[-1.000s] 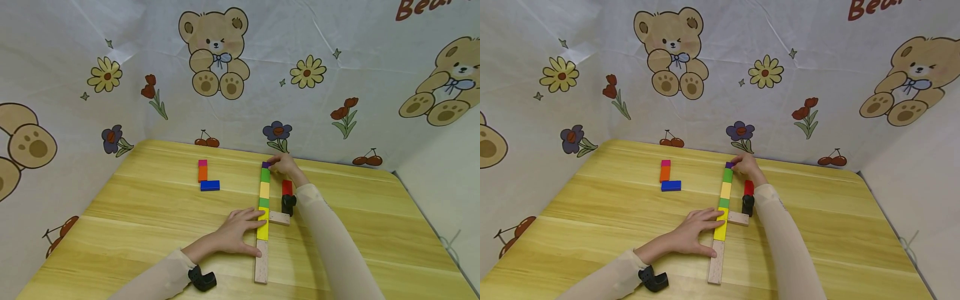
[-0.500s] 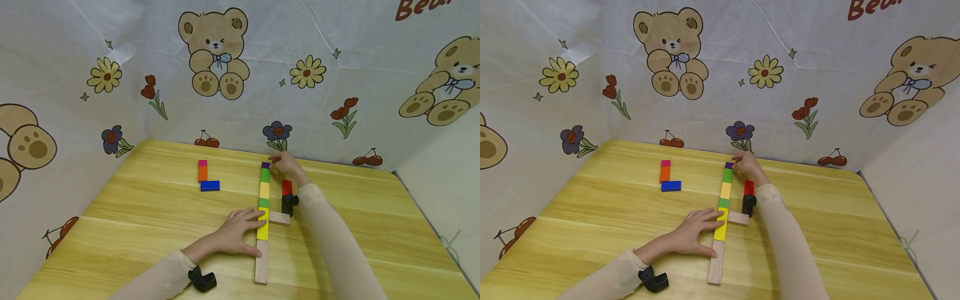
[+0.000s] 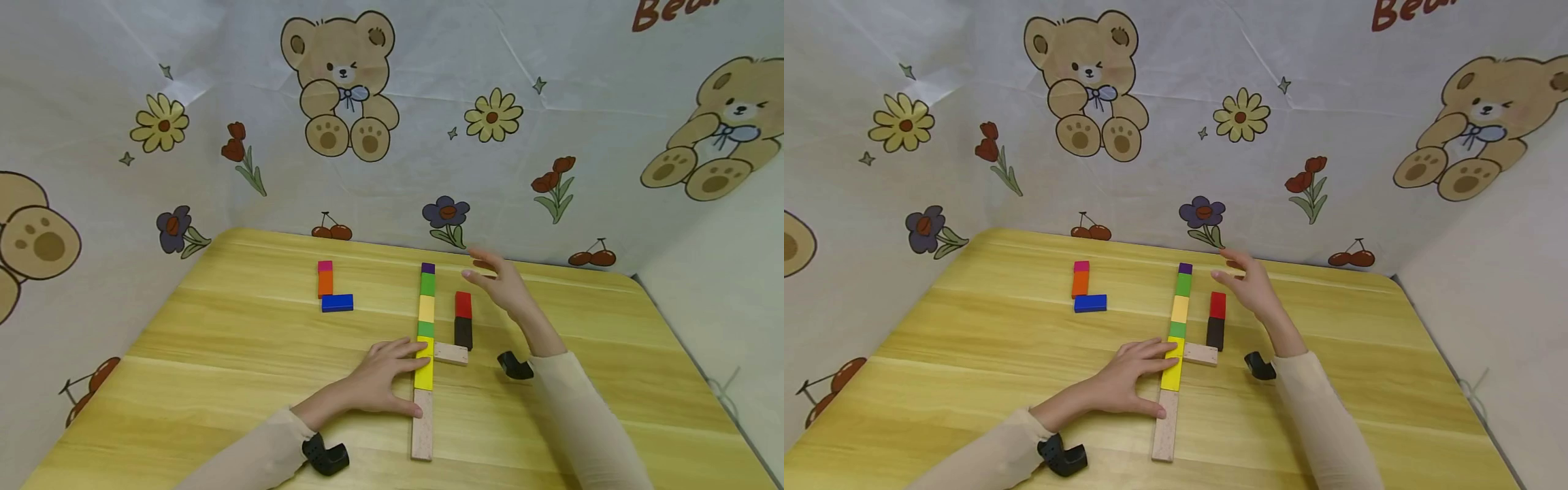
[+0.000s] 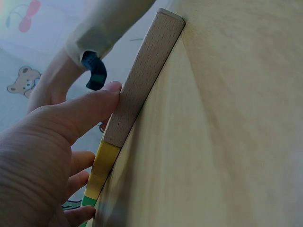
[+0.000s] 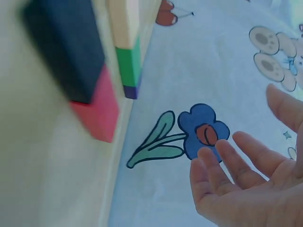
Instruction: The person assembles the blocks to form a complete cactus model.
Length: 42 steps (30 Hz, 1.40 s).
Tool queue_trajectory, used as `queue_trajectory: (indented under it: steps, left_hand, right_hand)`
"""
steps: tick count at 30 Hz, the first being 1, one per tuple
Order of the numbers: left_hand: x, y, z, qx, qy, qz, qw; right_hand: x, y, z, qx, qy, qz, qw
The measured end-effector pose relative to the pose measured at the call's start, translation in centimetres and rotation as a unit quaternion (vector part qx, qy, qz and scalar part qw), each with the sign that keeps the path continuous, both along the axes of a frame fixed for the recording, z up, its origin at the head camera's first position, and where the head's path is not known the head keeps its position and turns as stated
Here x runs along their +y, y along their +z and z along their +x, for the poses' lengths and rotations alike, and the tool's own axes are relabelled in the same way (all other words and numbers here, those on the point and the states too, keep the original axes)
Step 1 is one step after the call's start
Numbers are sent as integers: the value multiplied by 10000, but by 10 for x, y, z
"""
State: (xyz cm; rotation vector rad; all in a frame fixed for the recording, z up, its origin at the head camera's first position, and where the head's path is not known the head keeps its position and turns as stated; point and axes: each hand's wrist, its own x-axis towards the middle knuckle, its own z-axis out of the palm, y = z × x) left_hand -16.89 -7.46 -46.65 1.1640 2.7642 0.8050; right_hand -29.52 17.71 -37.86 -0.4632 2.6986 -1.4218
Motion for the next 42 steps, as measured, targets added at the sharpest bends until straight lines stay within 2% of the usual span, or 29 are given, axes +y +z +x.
queue_trajectory:
  steps: [7,13,19,25,42]
  left_hand:
    - [0,-1,0,32,15,19,10000]
    - [1,-1,0,37,25,33,10000]
    - [2,0,0,-15,2,34,10000]
    - [1,-1,0,-51,18,13,10000]
    - [1,-3,-1,-61,43,-6,10000]
  right_hand:
    - [14,-20,39,183,310,184,9992]
    - [17,-36,56,274,579,174,9978]
    - [24,-56,63,437,491,784,9948]
    - [25,-71,67,841,694,902,9899]
    - [23,-80,69,899,682,1312,9849]
